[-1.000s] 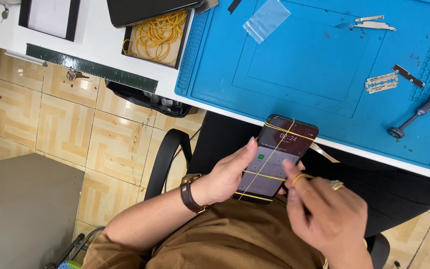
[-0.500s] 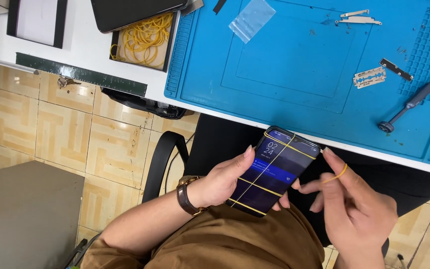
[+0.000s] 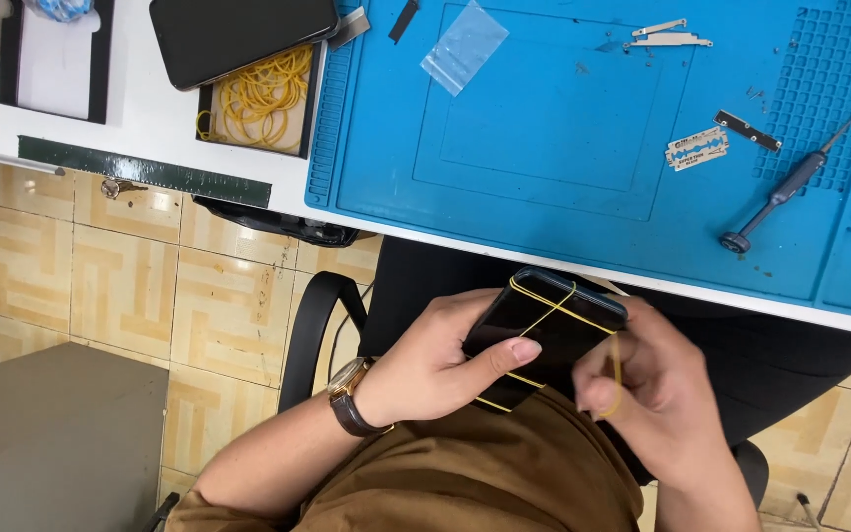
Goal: The person wipes the back and front of a black smartphone with a white cloth. They then pick up several yellow rubber bands and wrap them around the phone multiple times, securing it with a crisscross pattern.
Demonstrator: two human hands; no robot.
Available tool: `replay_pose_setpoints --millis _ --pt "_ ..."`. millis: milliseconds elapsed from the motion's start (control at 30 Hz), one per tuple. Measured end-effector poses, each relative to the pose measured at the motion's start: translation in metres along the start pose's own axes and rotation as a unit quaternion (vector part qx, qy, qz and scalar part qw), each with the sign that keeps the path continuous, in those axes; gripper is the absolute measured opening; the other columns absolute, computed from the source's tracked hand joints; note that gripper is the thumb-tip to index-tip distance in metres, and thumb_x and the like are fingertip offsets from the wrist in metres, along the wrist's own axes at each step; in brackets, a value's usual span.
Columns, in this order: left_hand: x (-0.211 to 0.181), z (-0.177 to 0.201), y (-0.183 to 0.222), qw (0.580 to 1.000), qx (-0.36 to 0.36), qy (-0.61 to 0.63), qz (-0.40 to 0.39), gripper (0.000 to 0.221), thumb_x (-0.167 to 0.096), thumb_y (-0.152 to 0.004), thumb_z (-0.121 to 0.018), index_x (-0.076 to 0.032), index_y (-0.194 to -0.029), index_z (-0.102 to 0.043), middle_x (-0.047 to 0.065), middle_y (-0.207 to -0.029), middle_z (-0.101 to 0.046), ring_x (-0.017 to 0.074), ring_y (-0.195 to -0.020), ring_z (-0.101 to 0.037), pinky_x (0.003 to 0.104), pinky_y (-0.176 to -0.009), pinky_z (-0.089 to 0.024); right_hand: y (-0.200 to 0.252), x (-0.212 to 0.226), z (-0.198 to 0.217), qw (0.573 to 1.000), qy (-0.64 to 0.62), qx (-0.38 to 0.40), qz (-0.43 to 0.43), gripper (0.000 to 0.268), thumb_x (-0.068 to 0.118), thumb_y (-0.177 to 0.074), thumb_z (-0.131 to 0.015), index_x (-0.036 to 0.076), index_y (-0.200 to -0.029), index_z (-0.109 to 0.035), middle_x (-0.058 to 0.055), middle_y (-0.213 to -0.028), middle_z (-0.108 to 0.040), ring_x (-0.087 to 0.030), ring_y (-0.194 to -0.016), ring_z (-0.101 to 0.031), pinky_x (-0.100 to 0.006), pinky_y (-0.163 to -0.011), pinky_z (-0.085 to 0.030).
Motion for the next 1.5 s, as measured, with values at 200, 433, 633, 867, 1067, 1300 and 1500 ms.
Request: replay_pose_setpoints --millis 200,433,633,867,1067,1300,1500 --pt "-0.004 -0.005 0.0 0.998 0.041 -0.053 -0.003 0.033 -0.034 -0.111 -0.056 -0.006 -0.095 -0.054 0.006 -0.084 -0.055 0.0236 -0.075 -0.052 0.038 -0.068 -0.043 -0.017 0.032 -0.017 0.986 0.154 -0.015 -0.059 0.06 0.037 -0.079 -0.083 0.009 -0.13 -0.07 -0.001 -0.104 -0.072 -0.012 -0.081 -0.068 -0.027 -0.055 -0.055" --pt "0.017 0.033 0.023 0.978 -0.205 -0.024 0.024 0.034 -0.041 -0.11 -0.06 -0.008 -0.112 -0.068 0.001 -0.096 -0.071 0.0142 -0.086 -0.066 0.032 -0.075 -0.055 -0.009 -0.016 -0.076 0.902 0.295 0.167 -0.27 0.033 0.043 -0.089 -0.089 0.025 -0.111 -0.072 0.006 -0.068 -0.081 -0.011 -0.059 -0.074 -0.029 -0.062 -0.055" --pt "0.042 0.036 0.038 0.969 -0.229 0.091 0.013 0.041 -0.049 -0.109 -0.062 -0.008 -0.114 -0.064 0.0 -0.099 -0.067 0.0106 -0.087 -0.064 0.028 -0.073 -0.056 -0.018 -0.016 -0.088 0.985 0.108 0.136 0.006 0.033 0.016 -0.109 -0.046 0.012 -0.121 -0.076 0.0 -0.07 -0.086 -0.011 -0.062 -0.082 -0.024 -0.058 -0.069" --pt "0.023 0.041 0.039 0.986 -0.131 0.1 -0.009 0.039 -0.05 -0.113 -0.055 -0.011 -0.113 -0.059 -0.004 -0.101 -0.059 0.0107 -0.091 -0.054 0.031 -0.083 -0.051 -0.032 0.006 -0.053 0.985 -0.125 -0.113 0.04 0.008 0.005 -0.1 -0.058 -0.001 -0.106 -0.057 -0.011 -0.068 -0.052 -0.025 -0.042 -0.06 -0.033 -0.04 -0.05" --pt "-0.009 0.05 0.038 0.997 -0.025 0.048 -0.059 0.043 -0.037 -0.114 -0.05 0.0 -0.133 -0.058 0.014 -0.119 -0.069 0.029 -0.107 -0.068 0.041 -0.098 -0.056 -0.039 0.098 -0.074 0.951 0.226 -0.148 0.152 0.033 0.009 -0.097 -0.074 -0.008 -0.124 -0.067 -0.023 -0.116 -0.076 -0.029 -0.106 -0.078 -0.035 -0.095 -0.066" --pt "0.016 0.077 0.051 0.999 -0.034 0.017 0.003 0.032 -0.036 -0.111 -0.055 -0.005 -0.115 -0.054 0.001 -0.074 -0.055 0.0231 -0.06 -0.051 0.038 -0.059 -0.042 -0.07 0.126 -0.129 0.907 0.356 -0.05 0.221 0.017 -0.001 -0.103 -0.069 -0.008 -0.116 -0.077 -0.022 -0.111 -0.08 -0.027 -0.096 -0.079 -0.032 -0.087 -0.062" --pt "0.039 0.106 0.066 0.993 -0.102 0.057 0.018 0.035 -0.038 -0.112 -0.054 -0.007 -0.129 -0.054 0.001 -0.086 -0.064 0.0181 -0.07 -0.063 0.036 -0.064 -0.051 -0.124 0.124 -0.161 0.925 0.329 0.096 0.163 0.042 0.025 -0.109 -0.051 -0.003 -0.132 -0.074 -0.02 -0.122 -0.08 -0.026 -0.108 -0.078 -0.034 -0.092 -0.058"
Point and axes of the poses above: each hand's wrist, its own y-axis away from the middle knuckle, its own z-axis out of the back of the hand, x = y × z, the point moved 7 cm from there along -y, towards the middle knuckle
